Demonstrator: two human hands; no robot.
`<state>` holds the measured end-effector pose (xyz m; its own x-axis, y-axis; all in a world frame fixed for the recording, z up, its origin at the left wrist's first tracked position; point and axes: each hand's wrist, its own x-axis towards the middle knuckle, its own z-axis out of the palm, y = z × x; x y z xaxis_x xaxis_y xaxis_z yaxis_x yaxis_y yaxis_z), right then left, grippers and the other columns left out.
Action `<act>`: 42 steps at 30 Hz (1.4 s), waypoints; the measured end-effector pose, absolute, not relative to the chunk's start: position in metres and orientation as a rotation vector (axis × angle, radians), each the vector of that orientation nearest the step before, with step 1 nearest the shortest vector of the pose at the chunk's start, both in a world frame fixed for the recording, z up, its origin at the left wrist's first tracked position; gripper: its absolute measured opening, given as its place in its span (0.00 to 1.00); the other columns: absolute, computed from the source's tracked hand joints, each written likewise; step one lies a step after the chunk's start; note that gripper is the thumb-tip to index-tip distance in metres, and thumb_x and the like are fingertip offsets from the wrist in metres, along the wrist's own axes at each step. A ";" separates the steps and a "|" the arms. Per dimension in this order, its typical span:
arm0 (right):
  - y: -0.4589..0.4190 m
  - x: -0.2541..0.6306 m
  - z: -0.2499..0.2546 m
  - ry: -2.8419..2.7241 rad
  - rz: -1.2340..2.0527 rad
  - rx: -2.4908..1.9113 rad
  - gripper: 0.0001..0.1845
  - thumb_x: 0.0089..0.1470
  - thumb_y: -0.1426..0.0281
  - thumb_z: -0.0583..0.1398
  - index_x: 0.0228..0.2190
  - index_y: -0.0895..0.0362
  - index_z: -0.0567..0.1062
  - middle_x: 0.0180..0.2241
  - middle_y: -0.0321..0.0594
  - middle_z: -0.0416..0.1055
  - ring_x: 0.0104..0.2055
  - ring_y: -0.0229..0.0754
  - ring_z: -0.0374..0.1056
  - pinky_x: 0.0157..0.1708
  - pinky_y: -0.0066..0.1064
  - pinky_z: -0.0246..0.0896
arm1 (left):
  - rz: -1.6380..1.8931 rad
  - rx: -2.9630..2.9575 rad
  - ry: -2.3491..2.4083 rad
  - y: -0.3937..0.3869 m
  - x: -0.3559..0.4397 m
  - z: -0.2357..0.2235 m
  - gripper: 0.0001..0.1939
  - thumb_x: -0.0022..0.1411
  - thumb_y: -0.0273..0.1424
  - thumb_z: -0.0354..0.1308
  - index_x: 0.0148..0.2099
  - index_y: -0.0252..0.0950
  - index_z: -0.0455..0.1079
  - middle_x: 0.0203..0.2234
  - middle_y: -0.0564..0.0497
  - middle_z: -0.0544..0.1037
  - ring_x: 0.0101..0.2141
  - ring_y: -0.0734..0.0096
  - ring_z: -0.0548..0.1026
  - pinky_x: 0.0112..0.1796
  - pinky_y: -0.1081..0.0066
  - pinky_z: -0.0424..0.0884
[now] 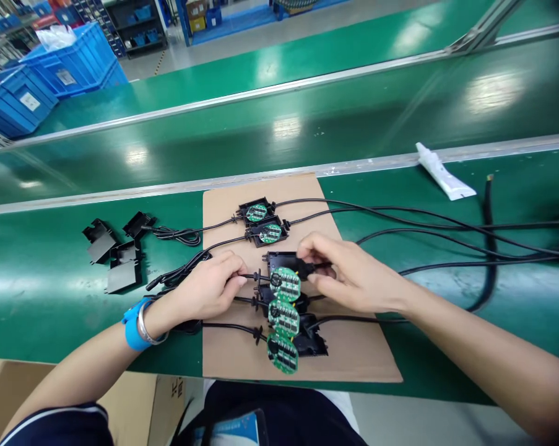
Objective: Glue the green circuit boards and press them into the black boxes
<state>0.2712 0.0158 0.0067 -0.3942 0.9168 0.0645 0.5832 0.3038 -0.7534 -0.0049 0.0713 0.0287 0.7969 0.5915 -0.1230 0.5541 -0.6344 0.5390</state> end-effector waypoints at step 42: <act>-0.044 0.220 -0.017 -2.308 0.545 -1.136 0.10 0.53 0.65 0.63 0.32 0.60 0.74 0.35 0.45 0.65 0.39 0.46 0.57 0.39 0.39 0.57 | 0.105 2.519 0.792 0.015 -0.003 -0.011 0.35 0.53 0.57 0.64 0.50 0.33 0.65 0.40 0.43 0.73 0.41 0.54 0.72 0.42 0.54 0.71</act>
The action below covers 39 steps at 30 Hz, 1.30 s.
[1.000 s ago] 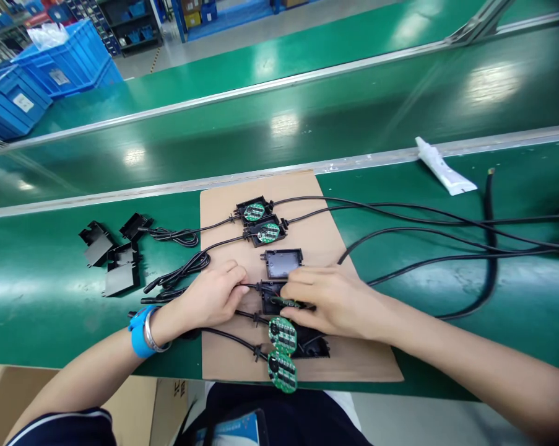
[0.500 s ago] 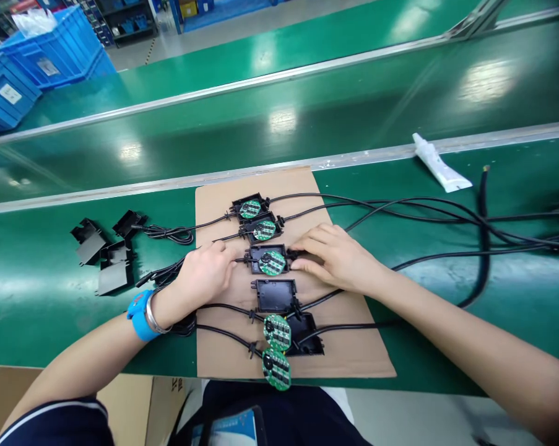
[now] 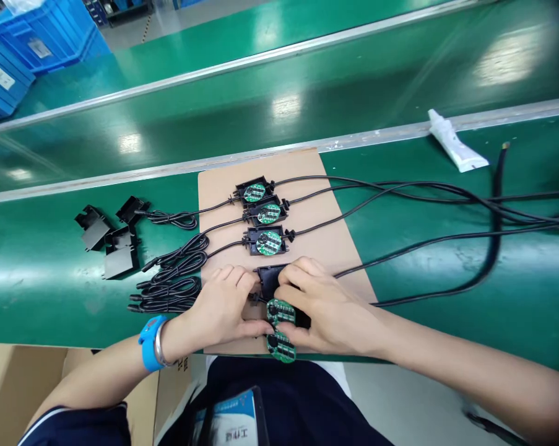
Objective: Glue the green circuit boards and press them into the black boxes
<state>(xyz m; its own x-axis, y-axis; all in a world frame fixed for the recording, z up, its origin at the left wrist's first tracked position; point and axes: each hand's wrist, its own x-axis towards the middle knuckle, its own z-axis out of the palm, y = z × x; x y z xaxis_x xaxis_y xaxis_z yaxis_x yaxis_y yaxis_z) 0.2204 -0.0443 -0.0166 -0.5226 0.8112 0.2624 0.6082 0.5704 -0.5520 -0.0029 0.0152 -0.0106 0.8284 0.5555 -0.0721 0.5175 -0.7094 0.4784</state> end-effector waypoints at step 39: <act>-0.063 0.285 -0.025 -2.342 0.457 -1.156 0.07 0.62 0.73 0.55 0.39 0.57 0.73 0.33 0.43 0.70 0.36 0.43 0.63 0.37 0.35 0.60 | 0.103 2.729 0.623 -0.003 -0.041 -0.004 0.06 0.67 0.29 0.52 0.42 0.36 0.70 0.36 0.46 0.74 0.38 0.61 0.71 0.40 0.61 0.69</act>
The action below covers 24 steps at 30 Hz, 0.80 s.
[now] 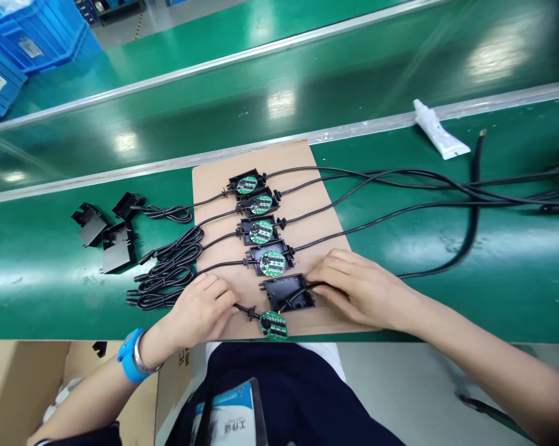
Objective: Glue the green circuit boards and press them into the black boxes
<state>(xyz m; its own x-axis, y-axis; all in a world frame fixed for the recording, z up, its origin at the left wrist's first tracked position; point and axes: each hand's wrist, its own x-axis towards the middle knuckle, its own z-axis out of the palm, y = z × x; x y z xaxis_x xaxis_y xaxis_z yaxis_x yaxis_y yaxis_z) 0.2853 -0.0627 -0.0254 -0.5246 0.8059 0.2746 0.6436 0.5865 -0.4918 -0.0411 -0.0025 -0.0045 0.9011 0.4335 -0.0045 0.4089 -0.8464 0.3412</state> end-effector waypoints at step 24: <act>-0.068 0.307 -0.042 -2.339 0.496 -1.201 0.09 0.61 0.76 0.54 0.32 0.56 0.74 0.31 0.41 0.68 0.34 0.41 0.65 0.34 0.34 0.60 | 0.101 2.840 0.898 0.004 -0.040 -0.006 0.08 0.67 0.25 0.51 0.34 0.37 0.68 0.30 0.49 0.72 0.32 0.65 0.69 0.35 0.66 0.68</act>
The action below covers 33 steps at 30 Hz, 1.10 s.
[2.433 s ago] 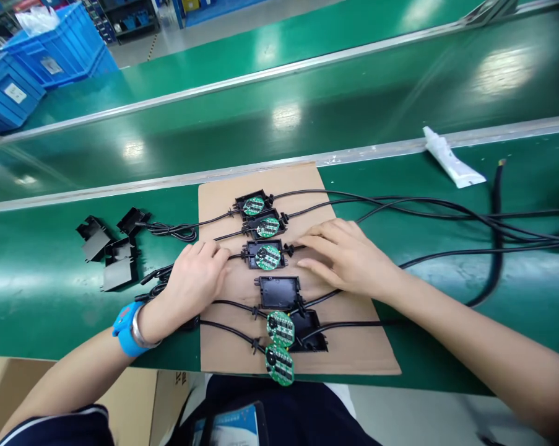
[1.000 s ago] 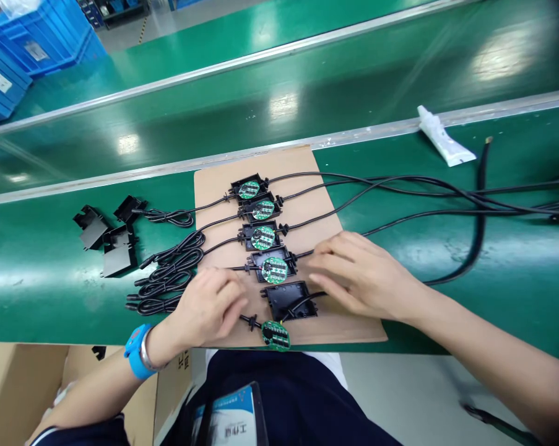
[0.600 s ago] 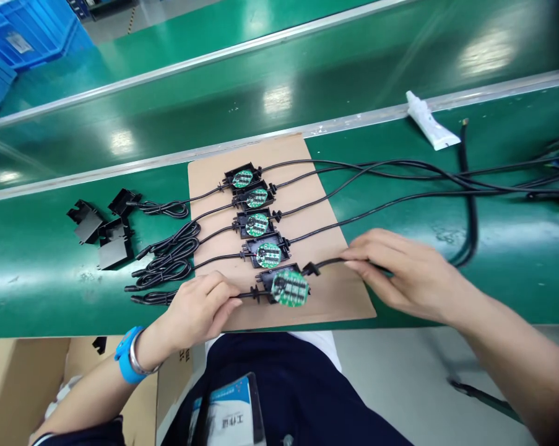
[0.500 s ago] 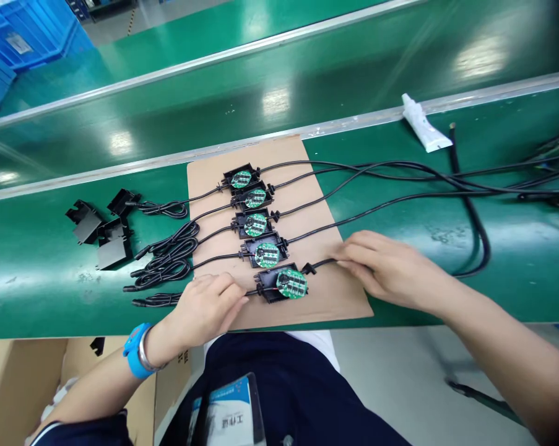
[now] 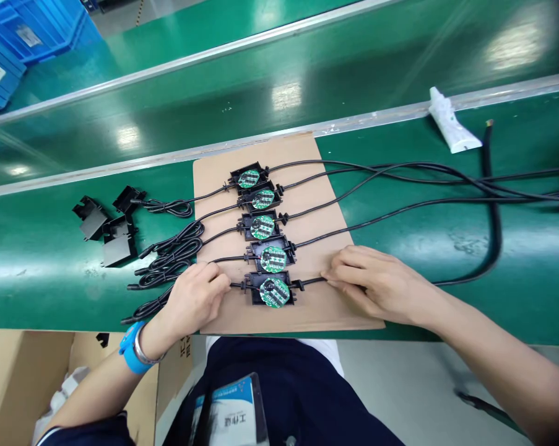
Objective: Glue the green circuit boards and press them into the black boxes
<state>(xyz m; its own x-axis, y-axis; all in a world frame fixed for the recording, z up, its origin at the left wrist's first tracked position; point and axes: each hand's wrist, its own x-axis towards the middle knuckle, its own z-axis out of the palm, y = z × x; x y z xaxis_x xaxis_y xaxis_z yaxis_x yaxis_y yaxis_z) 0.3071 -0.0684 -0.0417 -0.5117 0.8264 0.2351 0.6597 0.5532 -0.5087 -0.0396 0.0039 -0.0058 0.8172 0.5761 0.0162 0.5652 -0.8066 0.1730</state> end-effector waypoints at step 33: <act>-0.001 0.246 0.031 -1.552 1.044 -1.041 0.20 0.63 0.49 0.53 0.38 0.54 0.68 0.25 0.35 0.71 0.22 0.38 0.67 0.21 0.29 0.64 | 0.625 1.458 0.833 -0.004 0.079 0.016 0.17 0.69 0.44 0.51 0.41 0.35 0.67 0.27 0.51 0.78 0.26 0.73 0.76 0.28 0.74 0.72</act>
